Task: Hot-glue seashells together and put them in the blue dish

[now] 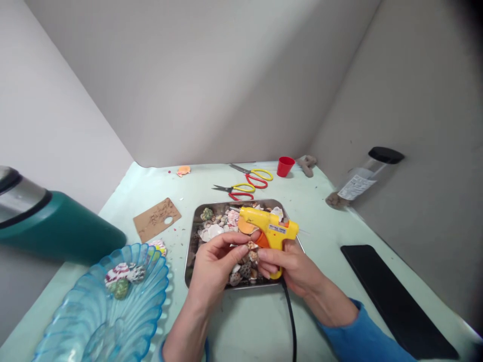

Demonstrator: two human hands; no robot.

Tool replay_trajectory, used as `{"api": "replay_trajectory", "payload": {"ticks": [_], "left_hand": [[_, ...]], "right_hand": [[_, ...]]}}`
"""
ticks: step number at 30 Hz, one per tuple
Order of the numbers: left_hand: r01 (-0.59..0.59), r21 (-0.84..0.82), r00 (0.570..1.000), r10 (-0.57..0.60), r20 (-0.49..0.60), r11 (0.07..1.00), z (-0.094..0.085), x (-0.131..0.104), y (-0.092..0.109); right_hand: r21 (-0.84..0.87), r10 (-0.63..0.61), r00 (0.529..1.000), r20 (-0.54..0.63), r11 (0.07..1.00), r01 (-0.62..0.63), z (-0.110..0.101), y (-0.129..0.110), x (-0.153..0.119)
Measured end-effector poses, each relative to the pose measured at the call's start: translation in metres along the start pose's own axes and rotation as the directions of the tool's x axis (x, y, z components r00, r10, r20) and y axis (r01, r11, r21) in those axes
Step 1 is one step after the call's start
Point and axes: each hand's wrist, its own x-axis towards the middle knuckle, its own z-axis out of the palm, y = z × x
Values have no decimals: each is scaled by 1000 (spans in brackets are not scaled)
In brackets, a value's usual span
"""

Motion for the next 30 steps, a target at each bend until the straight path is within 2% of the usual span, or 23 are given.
{"api": "replay_trajectory", "payload": {"ticks": [5,8,15,19,30], "left_hand": [[-166,249,986,162,34,954,-1,0,3],[-227,317,974,213,77,921,-2,-1,3],[-262,312,965,252,73,913,-1,-1,2],[-292,362,956,276,97,885,0,-3,3],[-440,414,898,386,210,797,1,-2,5]], "right_hand": [[35,-16,1000,13,999,16,-2,0,-1],[45,-28,999,30,999,26,-2,1,-1],[53,-13,999,33,999,11,-3,0,-3],[59,2,999,43,998,-4,-3,-1,-3],[77,1,998,62,997,-6,-3,0,-3]]}}
